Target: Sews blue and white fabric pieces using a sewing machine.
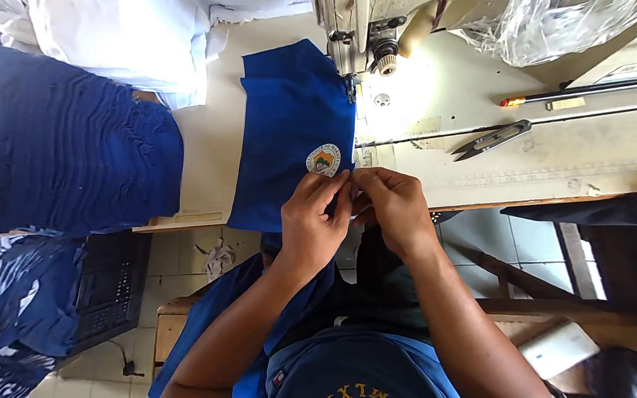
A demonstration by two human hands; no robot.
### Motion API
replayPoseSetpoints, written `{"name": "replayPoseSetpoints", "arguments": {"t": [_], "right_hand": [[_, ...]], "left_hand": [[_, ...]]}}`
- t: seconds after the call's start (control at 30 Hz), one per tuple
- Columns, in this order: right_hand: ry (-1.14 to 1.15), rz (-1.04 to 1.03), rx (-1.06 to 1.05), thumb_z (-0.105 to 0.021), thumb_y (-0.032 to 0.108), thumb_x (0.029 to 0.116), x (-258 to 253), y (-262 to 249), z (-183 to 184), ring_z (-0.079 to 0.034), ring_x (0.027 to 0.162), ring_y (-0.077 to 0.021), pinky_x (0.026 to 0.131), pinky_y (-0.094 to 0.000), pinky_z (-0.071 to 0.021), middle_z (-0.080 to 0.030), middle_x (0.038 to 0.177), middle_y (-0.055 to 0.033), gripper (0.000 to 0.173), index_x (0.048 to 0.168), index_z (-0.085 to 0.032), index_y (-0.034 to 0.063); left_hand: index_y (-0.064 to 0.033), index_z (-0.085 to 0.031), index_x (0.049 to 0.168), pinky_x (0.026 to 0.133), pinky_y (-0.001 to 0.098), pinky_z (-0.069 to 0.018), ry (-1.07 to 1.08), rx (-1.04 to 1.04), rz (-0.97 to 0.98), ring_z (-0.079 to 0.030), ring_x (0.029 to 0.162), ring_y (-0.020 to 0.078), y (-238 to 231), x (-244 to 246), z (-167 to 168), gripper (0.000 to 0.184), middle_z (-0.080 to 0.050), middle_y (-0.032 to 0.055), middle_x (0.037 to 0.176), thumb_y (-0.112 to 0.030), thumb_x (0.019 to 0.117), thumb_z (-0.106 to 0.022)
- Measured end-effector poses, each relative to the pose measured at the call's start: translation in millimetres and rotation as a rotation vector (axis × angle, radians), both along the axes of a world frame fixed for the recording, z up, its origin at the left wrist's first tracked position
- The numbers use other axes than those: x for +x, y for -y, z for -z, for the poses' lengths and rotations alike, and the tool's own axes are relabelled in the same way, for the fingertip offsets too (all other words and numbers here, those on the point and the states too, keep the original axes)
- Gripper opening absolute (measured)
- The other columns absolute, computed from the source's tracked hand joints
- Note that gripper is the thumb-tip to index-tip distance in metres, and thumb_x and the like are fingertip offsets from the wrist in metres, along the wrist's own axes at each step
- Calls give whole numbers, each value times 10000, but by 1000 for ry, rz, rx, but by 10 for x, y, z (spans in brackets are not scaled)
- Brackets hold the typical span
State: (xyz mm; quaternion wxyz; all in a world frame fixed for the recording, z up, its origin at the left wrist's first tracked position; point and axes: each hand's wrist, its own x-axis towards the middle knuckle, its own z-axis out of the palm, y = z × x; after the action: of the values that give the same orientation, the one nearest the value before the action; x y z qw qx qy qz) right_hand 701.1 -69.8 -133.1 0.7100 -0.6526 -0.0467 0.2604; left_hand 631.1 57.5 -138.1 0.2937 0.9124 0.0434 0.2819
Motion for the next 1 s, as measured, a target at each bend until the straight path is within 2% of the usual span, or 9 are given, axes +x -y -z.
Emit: {"name": "replayPoseSetpoints", "arguments": {"t": [0.07,0.13,0.2,0.3,0.4,0.67,0.73,0.87,1.0], "right_hand": [[64,-19,-49,-568,390,1061,0,15,-15,-623,489,-114,442,-272,-554,-677,678,-38,370,964,-711,63],[149,-18,-128,-639,338,1030,20,17,4,-588,455,-102,409,-263,-519,-673,667,-26,284,968,-729,76],[220,-22,-222,-679,264,1002,52,15,-13,-575,467,-78,416,-255,-494,-680,679,-9,193,952,-741,88],[336,-58,-355,-668,265,998,74,1,-103,-583,511,-58,457,-259,-478,-660,656,21,207,869,-742,122],[365,-82,-391,-623,241,1003,88,-40,-191,-521,438,-90,388,-277,-406,-589,575,-3,259,791,-709,120],[326,-161,-261,-598,296,1054,168,4,-250,-555,418,-73,383,-237,-472,-645,602,-10,323,838,-692,75],[578,-155,-389,-570,328,1060,334,82,-216,-598,523,-109,486,-301,-504,-662,666,-24,356,861,-724,76],[1135,-159,-484,-582,103,1009,1045,-17,127,-694,1014,-281,891,-426,-559,-734,1152,-110,257,1194,-754,57],[1384,-286,-394,-613,104,979,1428,-212,297,-703,1047,-277,900,-418,-548,-760,1139,-77,212,1088,-794,90]], "left_hand": [[-20,-765,1156,729,206,-575,-38,-2,31,-675,870,90,45,-78,11,240,-709,77,989,-102,935,-720],[-65,-755,1166,755,283,-599,-95,26,35,-689,922,116,84,-209,12,276,-723,52,1052,-192,922,-738],[-77,-646,1308,927,487,-496,-125,62,-4,-610,1142,262,150,-307,32,537,-681,94,1223,-353,870,-791],[-29,-424,1519,1132,605,-354,-130,109,-76,-415,1416,403,238,-172,144,934,-503,191,1491,-406,774,-844],[-25,-501,1450,1096,558,-362,-40,150,-141,-451,1357,375,245,113,303,767,-537,170,1435,-338,802,-766],[-77,-729,1176,884,429,-444,157,138,-175,-602,1069,266,41,390,361,246,-685,99,1128,-197,984,-632],[-70,-756,1117,900,422,-455,199,166,-163,-635,1036,251,-32,415,357,182,-717,101,1087,-145,972,-675],[-56,-774,1113,947,396,-518,292,241,-30,-691,1012,230,-318,474,347,175,-741,111,1055,-141,970,-721],[20,-756,1093,888,286,-581,310,234,186,-717,990,205,-619,576,230,167,-726,164,1043,-68,955,-723]]}}
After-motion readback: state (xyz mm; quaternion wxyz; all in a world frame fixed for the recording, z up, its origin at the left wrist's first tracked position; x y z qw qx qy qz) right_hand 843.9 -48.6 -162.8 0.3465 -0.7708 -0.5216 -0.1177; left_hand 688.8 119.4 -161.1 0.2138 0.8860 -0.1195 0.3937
